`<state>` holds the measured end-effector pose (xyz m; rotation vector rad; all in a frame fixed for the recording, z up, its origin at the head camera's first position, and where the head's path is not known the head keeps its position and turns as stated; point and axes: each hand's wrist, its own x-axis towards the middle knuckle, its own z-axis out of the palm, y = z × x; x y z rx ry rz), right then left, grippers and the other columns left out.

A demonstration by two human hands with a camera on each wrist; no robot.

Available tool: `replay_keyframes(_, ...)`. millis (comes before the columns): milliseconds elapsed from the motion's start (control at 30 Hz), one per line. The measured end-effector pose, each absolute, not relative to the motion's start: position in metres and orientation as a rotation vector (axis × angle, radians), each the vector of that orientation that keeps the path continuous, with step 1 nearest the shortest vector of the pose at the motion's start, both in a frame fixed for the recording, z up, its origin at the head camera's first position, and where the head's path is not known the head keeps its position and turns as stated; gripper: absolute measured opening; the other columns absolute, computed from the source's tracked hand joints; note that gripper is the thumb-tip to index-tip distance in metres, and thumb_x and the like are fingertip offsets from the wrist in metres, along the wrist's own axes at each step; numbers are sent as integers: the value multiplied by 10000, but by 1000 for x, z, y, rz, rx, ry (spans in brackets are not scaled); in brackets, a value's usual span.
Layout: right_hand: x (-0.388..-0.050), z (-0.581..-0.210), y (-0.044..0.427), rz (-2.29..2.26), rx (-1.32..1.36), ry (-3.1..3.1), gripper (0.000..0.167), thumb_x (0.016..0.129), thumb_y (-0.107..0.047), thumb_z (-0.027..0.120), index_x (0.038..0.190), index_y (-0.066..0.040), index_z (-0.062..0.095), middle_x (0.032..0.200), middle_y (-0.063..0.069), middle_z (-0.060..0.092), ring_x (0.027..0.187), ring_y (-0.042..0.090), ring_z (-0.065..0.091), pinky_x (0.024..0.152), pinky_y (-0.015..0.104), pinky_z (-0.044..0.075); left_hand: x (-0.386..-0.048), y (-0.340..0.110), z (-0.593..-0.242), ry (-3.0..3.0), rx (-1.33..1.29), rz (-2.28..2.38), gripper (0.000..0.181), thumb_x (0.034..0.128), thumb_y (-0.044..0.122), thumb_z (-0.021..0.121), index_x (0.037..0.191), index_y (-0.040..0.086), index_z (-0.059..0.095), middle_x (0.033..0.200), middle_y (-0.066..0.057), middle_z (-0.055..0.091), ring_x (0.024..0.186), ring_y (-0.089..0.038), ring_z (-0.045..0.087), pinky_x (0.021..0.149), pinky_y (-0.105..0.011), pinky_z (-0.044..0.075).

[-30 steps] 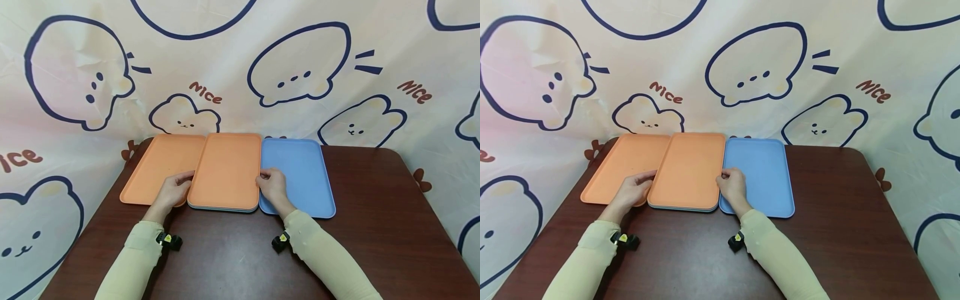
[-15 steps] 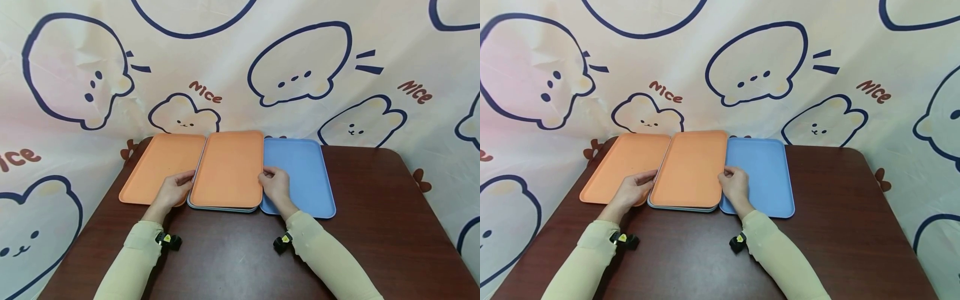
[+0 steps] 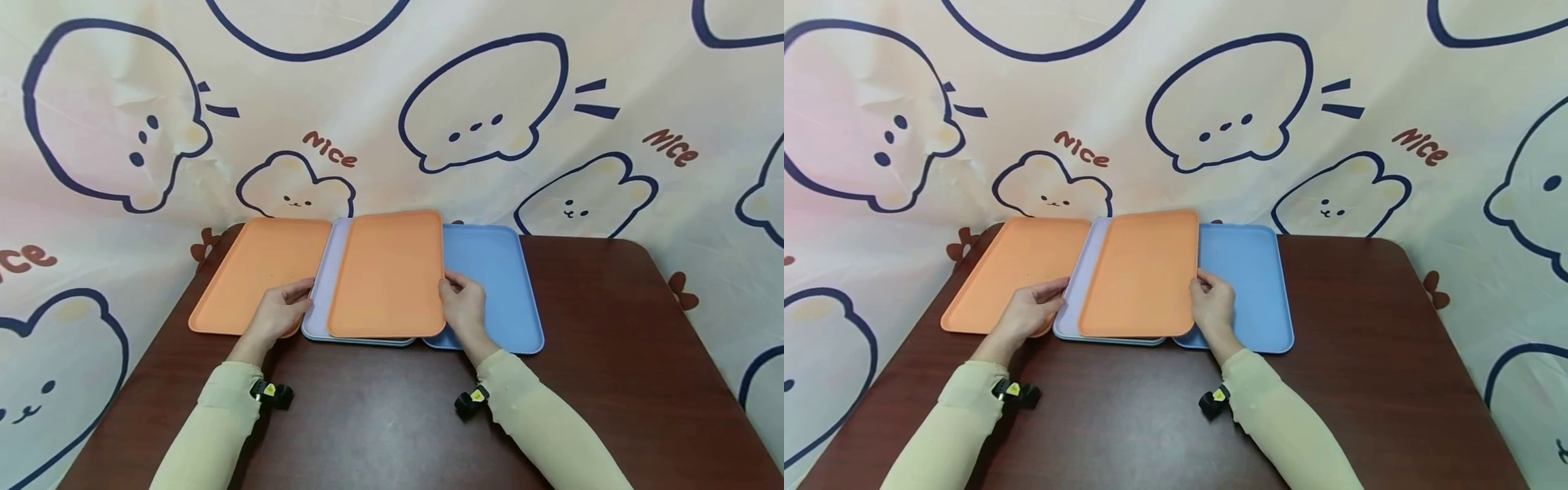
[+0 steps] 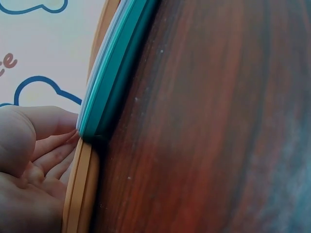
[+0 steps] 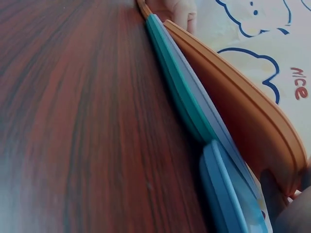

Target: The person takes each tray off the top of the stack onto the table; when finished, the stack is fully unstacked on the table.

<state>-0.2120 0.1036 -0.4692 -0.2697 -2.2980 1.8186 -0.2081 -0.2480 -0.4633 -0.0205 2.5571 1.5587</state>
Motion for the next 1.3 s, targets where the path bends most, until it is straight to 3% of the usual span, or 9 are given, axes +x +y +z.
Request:
replay_keyframes(133,-210,-469,116,1833,-267,-2282,323,1050,-83,629,1330,31,744,1165,269,763,852,157,700,684,174,549,-207,-249,-462,2561,-24,1549,524,1070,60,626,1581,6,522,1635,-235,507,1556,-367,464,1054,-100,470)
replay_keyframes(333,-204,-463,139,1843,-320,-2293,357,1056,-91,625,1382,29,710,1266,286,739,967,199,708,716,143,540,-206,-249,-462,2576,-27,1527,511,1068,49,623,1569,-7,534,1641,-233,503,1554,-373,467,1116,-187,484)
replay_keyframes(633,-195,-451,186,1823,-393,-2255,340,1048,-87,639,1352,36,729,1277,327,725,788,-40,653,700,131,553,-207,-250,-461,2598,-40,1487,497,1071,63,624,1556,-9,549,1648,-219,501,1554,-379,468,1179,-336,484)
replay_keyframes(967,-181,-451,241,1787,-567,-2279,364,1064,-166,655,1392,-24,723,1352,227,700,794,-69,666,708,142,577,-209,-250,-462,2609,-44,1461,489,1074,77,617,1555,12,562,1648,-196,512,1554,-355,474,1199,-386,466)
replay_keyframes(1167,-173,-448,270,1763,-648,-2306,389,1079,-226,646,1429,-68,708,1278,126,718,787,-47,685,690,174,601,-210,-249,-461,2598,-58,1451,493,1069,85,629,1555,27,570,1639,-197,523,1546,-351,485,1146,-275,490)
replay_keyframes(1300,-170,-446,288,1724,-673,-2332,414,1095,-243,617,1472,-84,674,1402,182,670,815,-75,670,704,154,596,-210,-248,-460,2598,-65,1444,494,1068,84,628,1555,25,568,1638,-199,524,1549,-351,483,1190,-371,473)
